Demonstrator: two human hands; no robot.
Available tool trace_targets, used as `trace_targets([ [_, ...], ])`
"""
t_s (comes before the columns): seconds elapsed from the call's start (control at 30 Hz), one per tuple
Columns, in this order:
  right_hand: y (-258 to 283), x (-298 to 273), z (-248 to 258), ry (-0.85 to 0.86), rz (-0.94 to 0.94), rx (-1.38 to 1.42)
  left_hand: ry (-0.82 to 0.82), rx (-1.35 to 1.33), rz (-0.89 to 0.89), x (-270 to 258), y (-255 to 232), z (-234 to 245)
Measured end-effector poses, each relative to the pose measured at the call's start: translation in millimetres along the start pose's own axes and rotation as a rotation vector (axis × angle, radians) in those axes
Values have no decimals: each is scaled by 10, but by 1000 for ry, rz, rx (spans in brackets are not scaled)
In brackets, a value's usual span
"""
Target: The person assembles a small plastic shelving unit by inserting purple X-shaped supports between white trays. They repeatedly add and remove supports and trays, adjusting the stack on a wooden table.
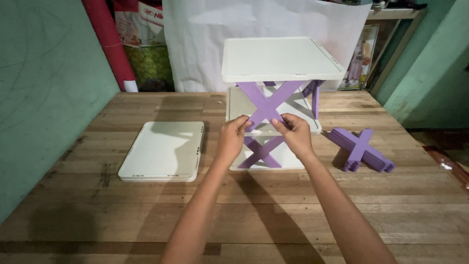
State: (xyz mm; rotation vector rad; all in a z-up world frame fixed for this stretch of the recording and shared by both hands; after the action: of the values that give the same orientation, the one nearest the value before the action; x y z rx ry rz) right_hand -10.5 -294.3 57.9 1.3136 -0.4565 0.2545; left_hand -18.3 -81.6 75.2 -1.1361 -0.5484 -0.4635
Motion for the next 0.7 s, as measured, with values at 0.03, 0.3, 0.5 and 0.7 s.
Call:
trace_targets([
  [0.03,15,-3,-21,-9,10,-19,-16,-3,6,16,1,17],
  [0.3,26,-5,-42,-10,-28,-21,31,51,137,17,102,17],
  [0.5,214,289,84,-80,54,402,-21,-596,2,301,67,-80],
  [0.7,519,549,-58,14,89,915,-109,-886,261,480,176,-248],
])
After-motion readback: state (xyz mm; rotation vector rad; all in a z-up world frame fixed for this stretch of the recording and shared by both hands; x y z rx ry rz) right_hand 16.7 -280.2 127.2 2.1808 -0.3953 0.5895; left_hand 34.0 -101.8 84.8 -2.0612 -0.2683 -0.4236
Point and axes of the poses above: each hand's wrist, its own x-axis towards the middle knuckle, its own z-axis out of the back of the hand, y = z × x, the point moved 10 cm from there along x, towards the middle knuckle, and after that the axes turned 2 degrees about y, right-handed, at the moved point
